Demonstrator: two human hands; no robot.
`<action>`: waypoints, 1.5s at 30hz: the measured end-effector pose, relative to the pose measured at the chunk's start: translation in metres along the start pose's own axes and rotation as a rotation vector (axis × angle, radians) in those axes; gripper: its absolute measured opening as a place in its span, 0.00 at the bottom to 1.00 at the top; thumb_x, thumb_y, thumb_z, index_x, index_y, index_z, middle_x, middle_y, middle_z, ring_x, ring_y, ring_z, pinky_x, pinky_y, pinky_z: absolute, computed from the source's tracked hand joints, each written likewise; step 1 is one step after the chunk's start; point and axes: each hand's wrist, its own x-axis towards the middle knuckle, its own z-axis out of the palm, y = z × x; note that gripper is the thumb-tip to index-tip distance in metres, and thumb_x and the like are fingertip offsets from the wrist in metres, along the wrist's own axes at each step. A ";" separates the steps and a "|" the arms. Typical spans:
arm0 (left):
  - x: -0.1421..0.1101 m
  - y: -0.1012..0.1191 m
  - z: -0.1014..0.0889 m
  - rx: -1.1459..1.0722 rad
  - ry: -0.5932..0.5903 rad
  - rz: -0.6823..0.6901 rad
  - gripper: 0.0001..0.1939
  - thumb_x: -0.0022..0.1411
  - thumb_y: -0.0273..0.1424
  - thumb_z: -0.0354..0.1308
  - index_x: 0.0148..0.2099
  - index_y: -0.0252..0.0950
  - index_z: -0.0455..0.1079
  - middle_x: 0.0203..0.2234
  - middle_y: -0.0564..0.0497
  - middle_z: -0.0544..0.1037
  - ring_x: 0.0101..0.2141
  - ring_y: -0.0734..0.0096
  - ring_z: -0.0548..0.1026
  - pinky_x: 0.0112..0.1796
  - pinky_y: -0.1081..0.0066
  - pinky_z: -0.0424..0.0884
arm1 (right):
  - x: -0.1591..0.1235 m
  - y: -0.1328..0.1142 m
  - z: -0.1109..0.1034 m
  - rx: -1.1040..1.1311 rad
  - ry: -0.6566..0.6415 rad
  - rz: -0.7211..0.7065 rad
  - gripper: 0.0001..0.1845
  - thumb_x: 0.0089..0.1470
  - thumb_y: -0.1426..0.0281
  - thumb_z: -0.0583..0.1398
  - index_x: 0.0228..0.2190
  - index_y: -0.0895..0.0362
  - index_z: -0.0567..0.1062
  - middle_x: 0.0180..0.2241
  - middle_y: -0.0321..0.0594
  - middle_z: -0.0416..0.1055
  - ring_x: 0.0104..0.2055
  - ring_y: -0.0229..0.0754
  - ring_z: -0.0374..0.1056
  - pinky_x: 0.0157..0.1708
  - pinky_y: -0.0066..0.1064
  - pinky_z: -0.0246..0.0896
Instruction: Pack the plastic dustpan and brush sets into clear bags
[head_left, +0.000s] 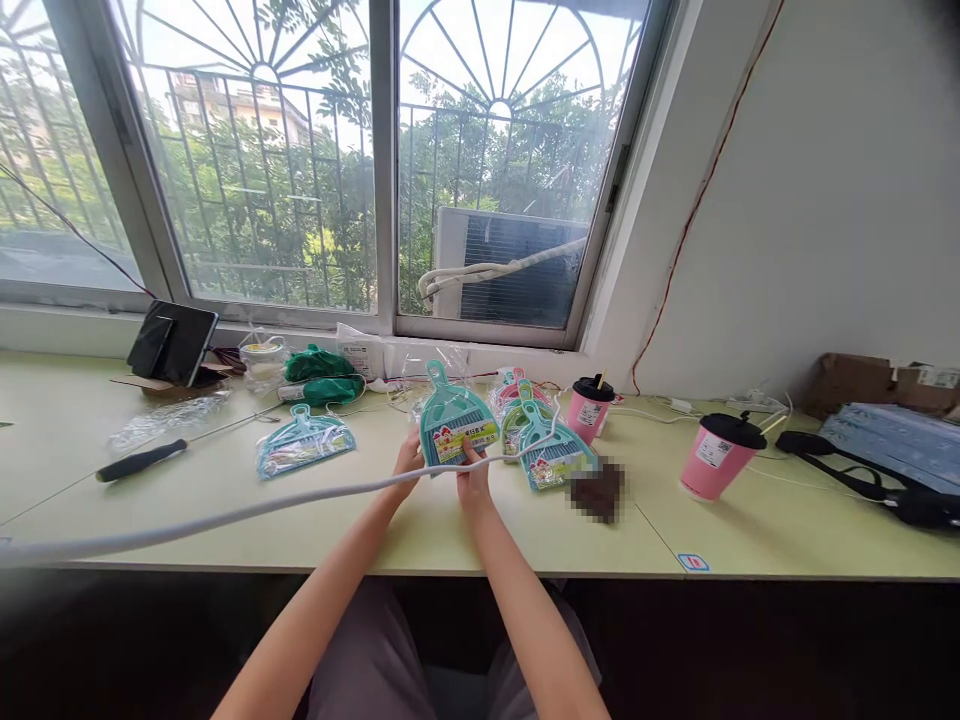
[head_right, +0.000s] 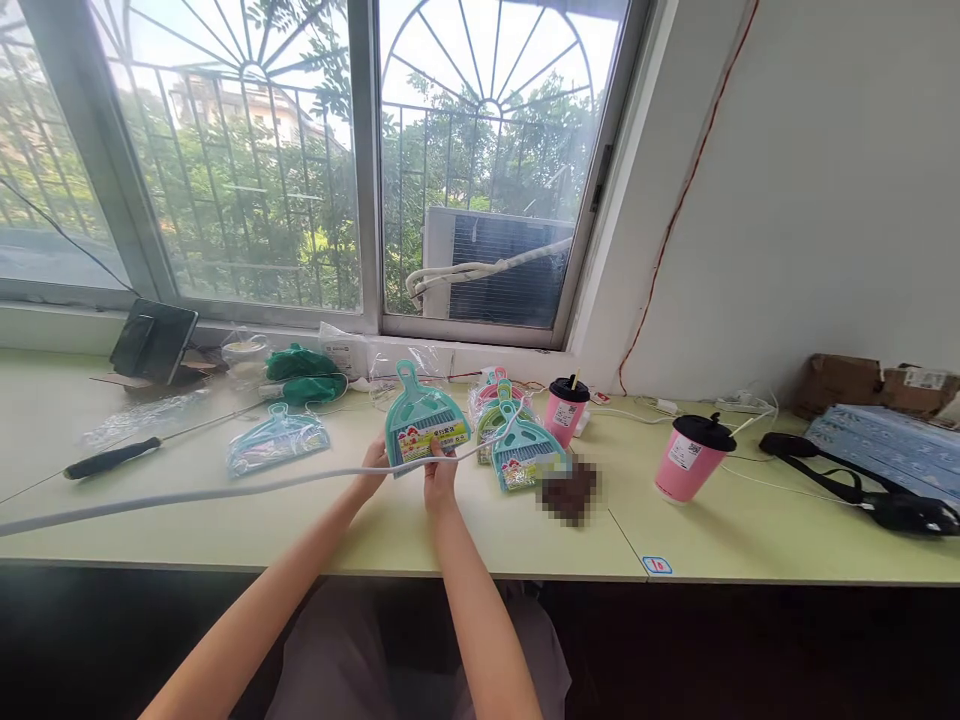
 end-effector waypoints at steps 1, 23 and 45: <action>-0.001 0.002 0.002 -0.001 0.019 0.017 0.17 0.59 0.40 0.57 0.46 0.40 0.78 0.53 0.44 0.75 0.54 0.51 0.71 0.53 0.53 0.70 | -0.001 0.000 0.000 0.003 -0.014 0.002 0.19 0.45 0.61 0.66 0.40 0.54 0.74 0.38 0.40 0.78 0.45 0.45 0.74 0.47 0.37 0.70; -0.009 0.001 0.002 0.397 0.011 -0.034 0.06 0.54 0.30 0.54 0.31 0.39 0.72 0.23 0.50 0.78 0.26 0.62 0.75 0.27 0.70 0.66 | 0.003 -0.003 -0.002 0.033 0.121 -0.028 0.21 0.45 0.66 0.65 0.44 0.53 0.73 0.42 0.40 0.78 0.48 0.45 0.73 0.49 0.35 0.70; -0.019 -0.007 0.010 0.449 -0.278 0.003 0.15 0.60 0.34 0.54 0.46 0.36 0.76 0.43 0.39 0.80 0.44 0.49 0.77 0.42 0.57 0.72 | 0.004 -0.004 -0.011 0.010 -0.037 -0.008 0.17 0.42 0.65 0.68 0.37 0.55 0.75 0.40 0.39 0.79 0.47 0.45 0.74 0.48 0.38 0.71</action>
